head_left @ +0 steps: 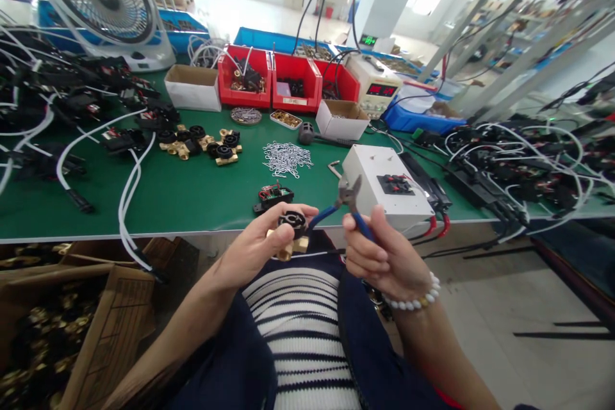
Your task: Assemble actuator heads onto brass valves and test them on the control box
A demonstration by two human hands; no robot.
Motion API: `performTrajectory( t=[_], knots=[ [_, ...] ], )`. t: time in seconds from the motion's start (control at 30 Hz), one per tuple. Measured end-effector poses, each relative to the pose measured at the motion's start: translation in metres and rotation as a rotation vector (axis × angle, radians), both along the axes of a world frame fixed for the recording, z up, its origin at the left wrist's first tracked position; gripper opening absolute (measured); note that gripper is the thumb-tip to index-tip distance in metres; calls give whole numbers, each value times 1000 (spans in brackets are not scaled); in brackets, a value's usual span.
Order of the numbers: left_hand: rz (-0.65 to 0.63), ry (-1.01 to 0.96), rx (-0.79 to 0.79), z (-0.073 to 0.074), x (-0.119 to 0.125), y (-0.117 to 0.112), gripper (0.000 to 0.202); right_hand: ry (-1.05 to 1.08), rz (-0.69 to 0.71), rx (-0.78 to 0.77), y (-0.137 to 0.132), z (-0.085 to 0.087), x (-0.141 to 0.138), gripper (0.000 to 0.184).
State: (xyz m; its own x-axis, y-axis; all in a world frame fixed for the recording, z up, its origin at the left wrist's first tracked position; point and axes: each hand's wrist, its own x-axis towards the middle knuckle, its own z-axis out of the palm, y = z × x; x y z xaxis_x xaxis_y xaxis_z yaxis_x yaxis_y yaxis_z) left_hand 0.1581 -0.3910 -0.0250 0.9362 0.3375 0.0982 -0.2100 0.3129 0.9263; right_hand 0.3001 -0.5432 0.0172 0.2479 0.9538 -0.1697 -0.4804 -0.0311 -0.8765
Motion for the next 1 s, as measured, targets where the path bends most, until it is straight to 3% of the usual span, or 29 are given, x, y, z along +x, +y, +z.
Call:
performTrajectory(
  t=[0.07, 0.2, 0.27, 0.33, 0.4, 0.47, 0.6, 0.77, 1.0],
  knots=[
    [123, 45, 123, 7, -4, -3, 43, -48, -66, 42, -5, 5, -7, 39],
    [230, 31, 145, 21, -7, -15, 38, -223, -81, 124, -9, -1, -22, 49],
    [227, 29, 129, 26, -8, -18, 43, -356, -120, 206, -9, -7, -27, 54],
    [194, 14, 85, 29, -9, -19, 45, -598, -260, 264, -9, -9, -32, 45],
    [127, -9, 4, 28, -9, -20, 45, -859, -448, 236, -9, -7, -38, 29],
    [72, -12, -67, 25, -8, -22, 47, -969, -561, 174, -10, -4, -43, 23],
    [75, 48, -62, 21, -6, -28, 42, -832, -524, 108, -11, 0, -48, 25],
    [168, 72, 38, 24, -8, -31, 46, -517, -359, 10, -7, 4, -47, 34],
    [303, 45, 182, 25, -13, -36, 37, -291, -194, -50, -2, 4, -49, 38]
  ],
)
